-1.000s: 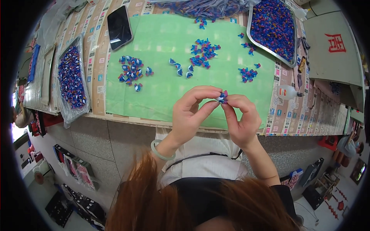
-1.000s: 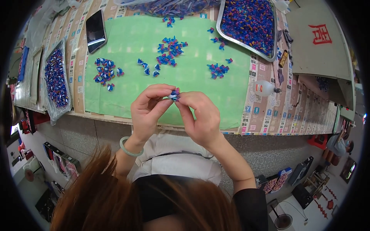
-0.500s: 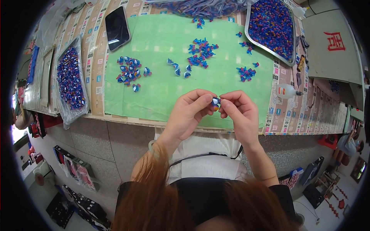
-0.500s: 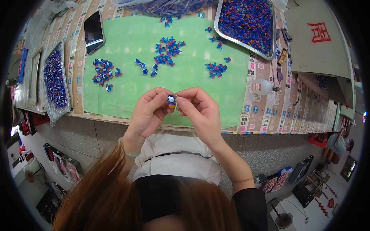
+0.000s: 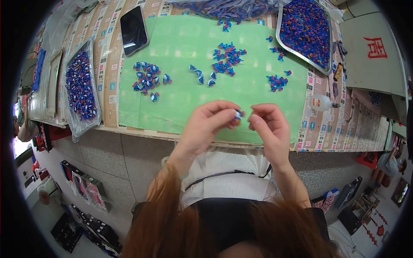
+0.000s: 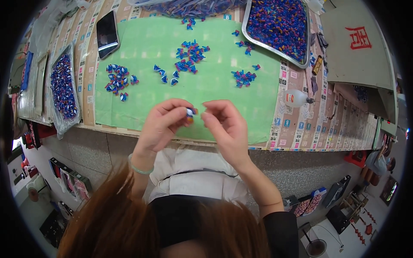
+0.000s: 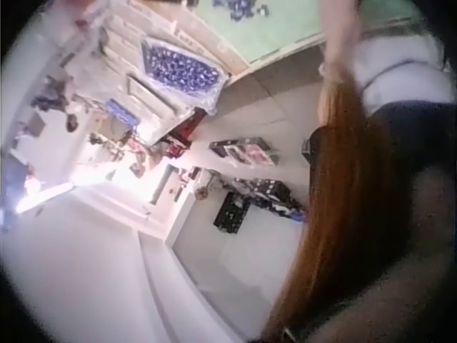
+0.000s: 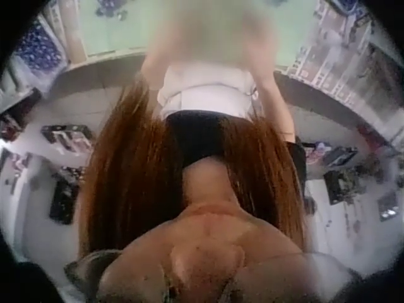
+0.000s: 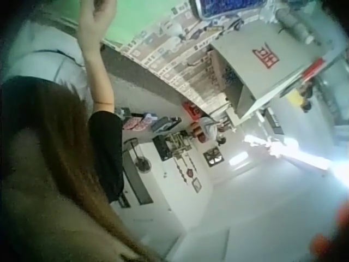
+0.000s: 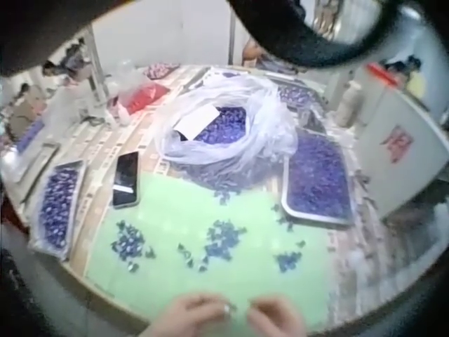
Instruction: Gluing small white eyes onto blue and red plastic toy figures at a workshop bench.
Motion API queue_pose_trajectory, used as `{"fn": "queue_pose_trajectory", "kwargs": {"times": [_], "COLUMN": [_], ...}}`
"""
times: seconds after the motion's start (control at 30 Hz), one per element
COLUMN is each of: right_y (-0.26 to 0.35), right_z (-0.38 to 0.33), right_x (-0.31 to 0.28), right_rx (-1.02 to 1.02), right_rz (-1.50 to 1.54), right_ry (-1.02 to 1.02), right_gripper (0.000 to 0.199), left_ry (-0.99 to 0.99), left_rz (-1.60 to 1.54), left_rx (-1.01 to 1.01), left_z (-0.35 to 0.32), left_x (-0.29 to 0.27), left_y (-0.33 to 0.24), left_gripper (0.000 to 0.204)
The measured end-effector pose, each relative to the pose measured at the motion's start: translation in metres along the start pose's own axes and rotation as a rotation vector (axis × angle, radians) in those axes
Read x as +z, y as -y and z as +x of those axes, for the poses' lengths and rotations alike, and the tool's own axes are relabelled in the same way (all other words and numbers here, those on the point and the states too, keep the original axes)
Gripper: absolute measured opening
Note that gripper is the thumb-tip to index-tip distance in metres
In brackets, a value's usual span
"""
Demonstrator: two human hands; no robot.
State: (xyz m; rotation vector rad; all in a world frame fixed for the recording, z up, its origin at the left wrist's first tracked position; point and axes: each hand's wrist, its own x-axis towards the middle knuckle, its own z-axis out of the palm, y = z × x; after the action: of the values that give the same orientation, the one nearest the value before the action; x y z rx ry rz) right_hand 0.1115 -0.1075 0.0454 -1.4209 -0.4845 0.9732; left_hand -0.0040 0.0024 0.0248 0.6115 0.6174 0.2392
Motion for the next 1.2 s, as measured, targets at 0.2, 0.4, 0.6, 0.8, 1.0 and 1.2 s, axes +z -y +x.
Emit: {"fn": "queue_pose_trajectory", "kwargs": {"times": [0.2, 0.4, 0.6, 0.8, 1.0, 1.2], "right_y": [-0.023, -0.029, -0.041, -0.029, -0.001, 0.004], "right_z": [-0.008, 0.010, 0.029, 0.023, -0.003, -0.012], "right_x": [-0.059, -0.124, -0.152, -0.151, -0.095, -0.057], "right_rx": [-0.427, -0.539, -0.357, -0.403, -0.199, -0.116], "right_rz": [-0.091, -0.305, -0.242, 0.047, 0.211, 0.201], "right_ry": [-0.658, -0.942, -0.695, -0.651, -0.364, -0.225], "right_gripper": [0.021, 0.034, 0.036, 0.030, 0.035, 0.034], "left_ry": [-0.708, -0.748, -0.643, -0.470, -0.120, -0.021], "left_rz": [0.943, 1.422, 1.477, 0.803, -0.063, -0.407], "left_rx": [0.660, 0.896, 0.789, 0.664, 0.234, 0.022], "left_z": [0.009, 0.030, 0.039, 0.028, 0.011, 0.011], "left_x": [-0.058, -0.040, -0.024, -0.020, -0.007, 0.001], "left_y": [-0.025, -0.006, 0.005, 0.002, 0.007, 0.015], "left_gripper": [0.010, 0.011, 0.012, 0.011, 0.015, 0.018]}}
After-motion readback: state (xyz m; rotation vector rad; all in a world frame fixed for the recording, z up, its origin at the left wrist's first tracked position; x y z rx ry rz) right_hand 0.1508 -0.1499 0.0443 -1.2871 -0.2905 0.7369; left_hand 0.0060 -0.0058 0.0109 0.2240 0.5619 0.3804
